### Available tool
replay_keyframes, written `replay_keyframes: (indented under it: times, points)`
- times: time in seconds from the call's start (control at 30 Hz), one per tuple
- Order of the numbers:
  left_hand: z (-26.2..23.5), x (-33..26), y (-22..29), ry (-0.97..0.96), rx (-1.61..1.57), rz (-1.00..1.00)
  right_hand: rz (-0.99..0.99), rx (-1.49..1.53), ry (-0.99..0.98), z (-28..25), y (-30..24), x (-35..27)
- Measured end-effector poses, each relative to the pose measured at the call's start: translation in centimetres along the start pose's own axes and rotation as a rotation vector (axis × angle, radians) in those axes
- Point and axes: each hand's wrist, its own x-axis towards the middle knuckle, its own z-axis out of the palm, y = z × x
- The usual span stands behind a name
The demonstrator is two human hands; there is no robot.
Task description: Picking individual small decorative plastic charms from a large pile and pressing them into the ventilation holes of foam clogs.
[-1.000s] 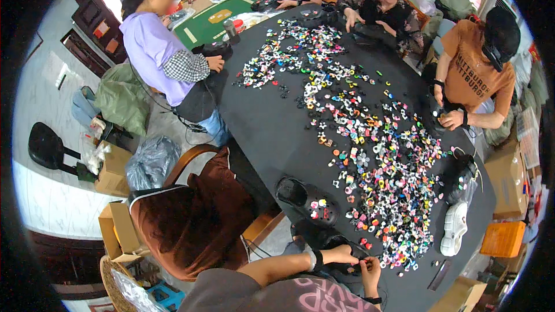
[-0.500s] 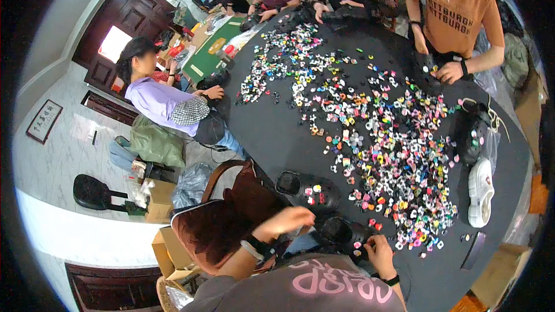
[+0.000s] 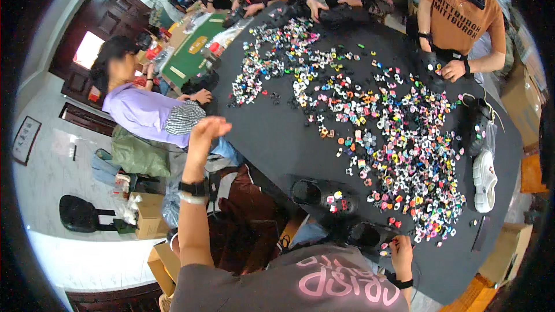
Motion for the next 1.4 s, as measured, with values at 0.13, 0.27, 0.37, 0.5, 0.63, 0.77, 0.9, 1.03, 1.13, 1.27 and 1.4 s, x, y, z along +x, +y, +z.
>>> replay_keyframes:
  times: [0.13, 0.27, 0.37, 0.5, 0.63, 0.77, 0.9, 1.03, 1.13, 1.27, 1.4]
  points:
    - [0.8, 8.5, -5.7, -0.062, -0.064, -0.043, 0.039, -0.059, 0.142, 1.6, -0.8, -0.1]
    - [4.2, 14.4, -12.2, -0.115, -0.018, -0.126, 0.153, -0.072, 0.188, 2.2, -1.8, -0.5]
    - [6.8, 17.8, -17.8, -0.102, 0.091, -0.114, 0.203, -0.069, 0.264, 3.5, -1.8, -0.5]
    - [10.3, 21.7, -22.6, -0.16, 0.346, -0.021, 0.197, -0.164, 0.281, 4.3, -2.3, -0.4]
    - [14.4, 24.6, -25.0, -0.249, 0.503, 0.065, 0.275, -0.16, 0.341, 5.2, -2.3, -0.3]
    - [17.5, 27.5, -26.1, -0.188, 0.551, 0.272, 0.268, -0.207, 0.27, 5.0, -0.7, -0.3]
    - [18.5, 30.7, -26.7, -0.107, 0.583, 0.374, 0.339, -0.194, 0.173, 4.2, -0.3, -0.2]
    - [20.3, 31.0, -25.9, -0.294, 0.607, 0.247, 0.454, -0.158, 0.154, 4.4, -1.5, 0.5]
    - [22.1, 26.6, -24.3, -0.336, 0.761, 0.402, 0.481, -0.197, 0.157, 4.3, -1.5, 0.7]
    - [23.5, 21.4, -22.2, -0.479, 0.63, 0.463, 0.56, -0.21, 0.153, 4.5, -2.5, 1.1]
    - [23.5, 21.0, -22.4, -0.349, 0.377, 0.524, 0.577, -0.177, 0.102, 4.5, -1.7, 0.4]
